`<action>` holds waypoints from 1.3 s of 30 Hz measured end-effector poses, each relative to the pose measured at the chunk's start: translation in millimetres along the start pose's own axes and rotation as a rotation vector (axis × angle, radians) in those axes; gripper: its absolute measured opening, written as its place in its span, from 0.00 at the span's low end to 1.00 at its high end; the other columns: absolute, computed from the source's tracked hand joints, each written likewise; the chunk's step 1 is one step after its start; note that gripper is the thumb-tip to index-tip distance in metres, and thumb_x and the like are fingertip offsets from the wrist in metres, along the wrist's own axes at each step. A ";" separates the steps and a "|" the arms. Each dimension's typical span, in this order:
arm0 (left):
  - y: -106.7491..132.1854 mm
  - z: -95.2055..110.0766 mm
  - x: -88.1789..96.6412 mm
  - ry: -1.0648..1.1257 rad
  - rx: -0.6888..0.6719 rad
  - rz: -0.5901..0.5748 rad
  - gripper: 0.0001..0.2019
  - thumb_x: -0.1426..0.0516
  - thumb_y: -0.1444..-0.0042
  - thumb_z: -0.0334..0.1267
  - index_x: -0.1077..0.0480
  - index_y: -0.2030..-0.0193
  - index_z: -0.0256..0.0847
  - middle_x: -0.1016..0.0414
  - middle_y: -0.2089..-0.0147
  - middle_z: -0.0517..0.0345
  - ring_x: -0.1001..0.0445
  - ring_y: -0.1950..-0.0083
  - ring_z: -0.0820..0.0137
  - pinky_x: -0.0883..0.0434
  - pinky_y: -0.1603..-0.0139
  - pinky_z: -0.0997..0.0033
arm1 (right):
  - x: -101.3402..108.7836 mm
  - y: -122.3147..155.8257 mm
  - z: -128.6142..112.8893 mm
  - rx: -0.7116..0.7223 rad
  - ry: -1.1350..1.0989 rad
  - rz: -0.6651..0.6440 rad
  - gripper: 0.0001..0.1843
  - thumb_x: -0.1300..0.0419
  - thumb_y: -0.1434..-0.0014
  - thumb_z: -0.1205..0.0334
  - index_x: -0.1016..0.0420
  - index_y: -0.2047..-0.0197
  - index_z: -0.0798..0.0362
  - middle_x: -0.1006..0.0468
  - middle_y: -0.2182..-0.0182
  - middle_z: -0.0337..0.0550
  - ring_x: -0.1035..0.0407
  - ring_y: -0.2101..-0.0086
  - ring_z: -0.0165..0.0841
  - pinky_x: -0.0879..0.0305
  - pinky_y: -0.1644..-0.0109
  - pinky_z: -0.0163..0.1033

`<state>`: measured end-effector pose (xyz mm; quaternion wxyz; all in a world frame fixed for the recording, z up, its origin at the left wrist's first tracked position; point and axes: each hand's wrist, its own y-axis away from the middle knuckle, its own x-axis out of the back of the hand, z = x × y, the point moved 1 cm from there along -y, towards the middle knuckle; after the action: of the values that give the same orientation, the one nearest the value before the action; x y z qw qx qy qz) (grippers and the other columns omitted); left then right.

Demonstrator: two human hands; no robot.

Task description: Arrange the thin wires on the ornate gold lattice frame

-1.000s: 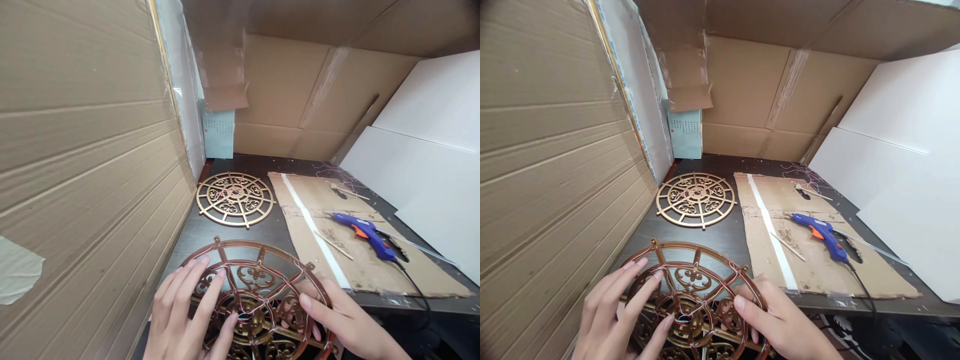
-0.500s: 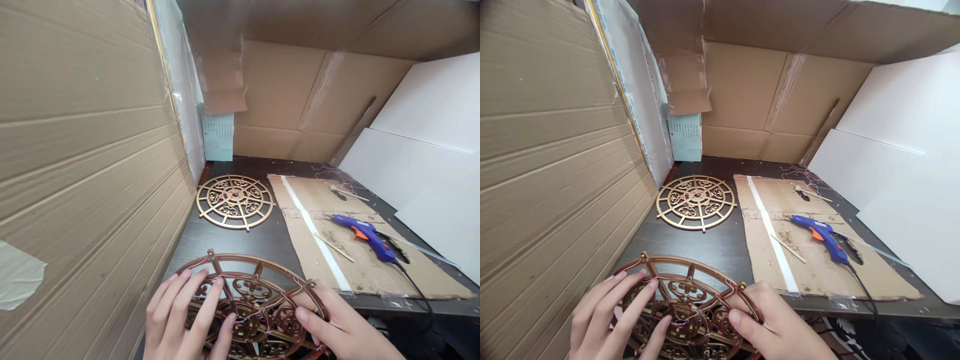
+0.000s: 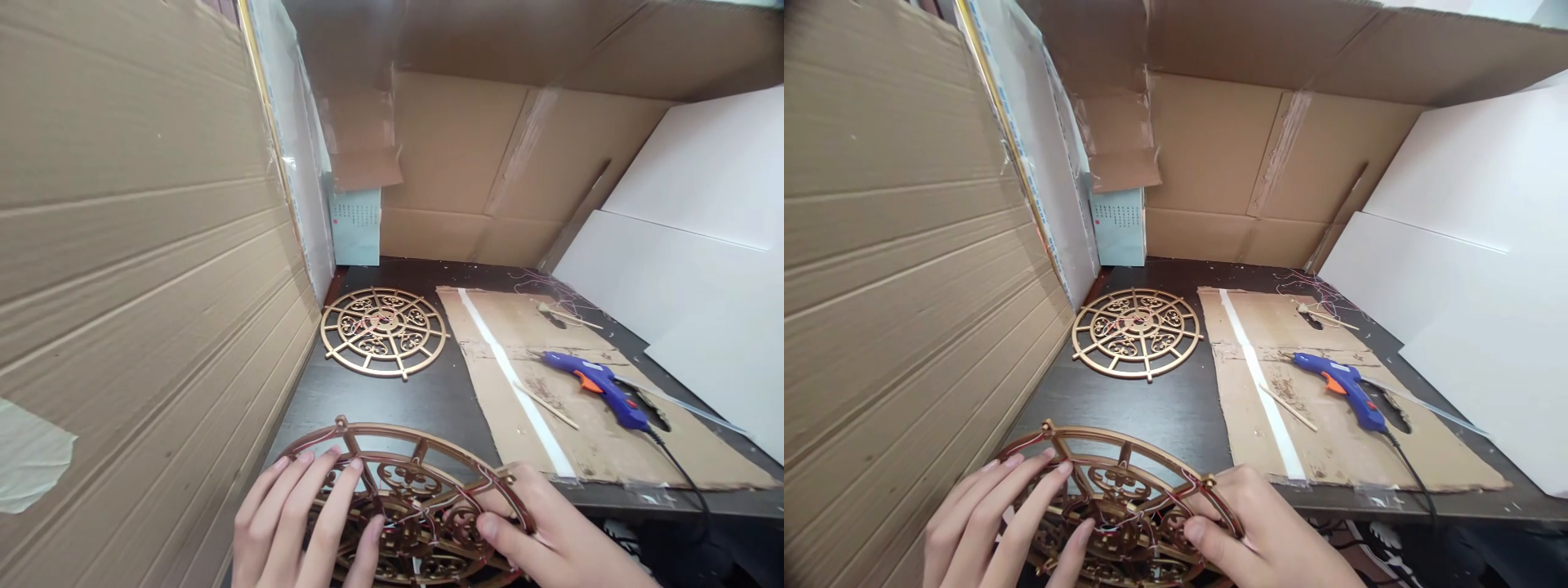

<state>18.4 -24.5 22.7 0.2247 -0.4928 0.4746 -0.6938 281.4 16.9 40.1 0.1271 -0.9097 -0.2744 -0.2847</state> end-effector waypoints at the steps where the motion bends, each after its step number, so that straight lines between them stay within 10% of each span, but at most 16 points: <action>1: -0.3 -0.4 -0.8 0.012 0.002 0.015 0.18 0.34 0.44 0.32 0.24 0.46 0.34 0.22 0.47 0.44 0.28 0.43 0.56 0.35 0.34 0.53 | -0.1 0.4 0.0 0.004 0.011 -0.015 0.25 0.48 0.28 0.44 0.21 0.67 0.50 0.22 0.70 0.45 0.28 0.67 0.37 0.32 0.59 0.38; 11: -1.6 -9.6 -5.4 0.046 0.025 -0.128 0.25 0.34 0.43 0.35 0.27 0.38 0.37 0.29 0.37 0.40 0.33 0.34 0.49 0.40 0.29 0.52 | -7.9 -0.5 11.8 -0.305 -0.317 0.017 0.30 0.47 0.32 0.34 0.25 0.60 0.55 0.27 0.68 0.41 0.34 0.80 0.25 0.35 0.78 0.30; 20: 8.6 -0.1 -18.4 0.225 -0.172 -0.198 0.12 0.39 0.37 0.33 0.22 0.47 0.39 0.25 0.39 0.50 0.33 0.33 0.61 0.44 0.24 0.63 | -11.2 -8.0 13.7 -0.390 -0.411 0.167 0.32 0.42 0.32 0.39 0.37 0.32 0.46 0.26 0.67 0.36 0.39 0.84 0.19 0.36 0.85 0.24; 39: 10.8 1.4 -26.3 0.196 -0.241 -0.244 0.19 0.36 0.40 0.46 0.23 0.44 0.45 0.28 0.39 0.48 0.38 0.31 0.61 0.53 0.22 0.60 | -11.1 -7.7 16.3 -0.337 -0.407 0.110 0.28 0.42 0.32 0.40 0.34 0.37 0.48 0.27 0.65 0.36 0.38 0.83 0.18 0.35 0.84 0.24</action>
<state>28.8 -9.5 0.9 0.0309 -0.5000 0.5104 -0.6989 276.7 24.7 21.1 -0.0687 -0.9701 -0.1931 -0.1304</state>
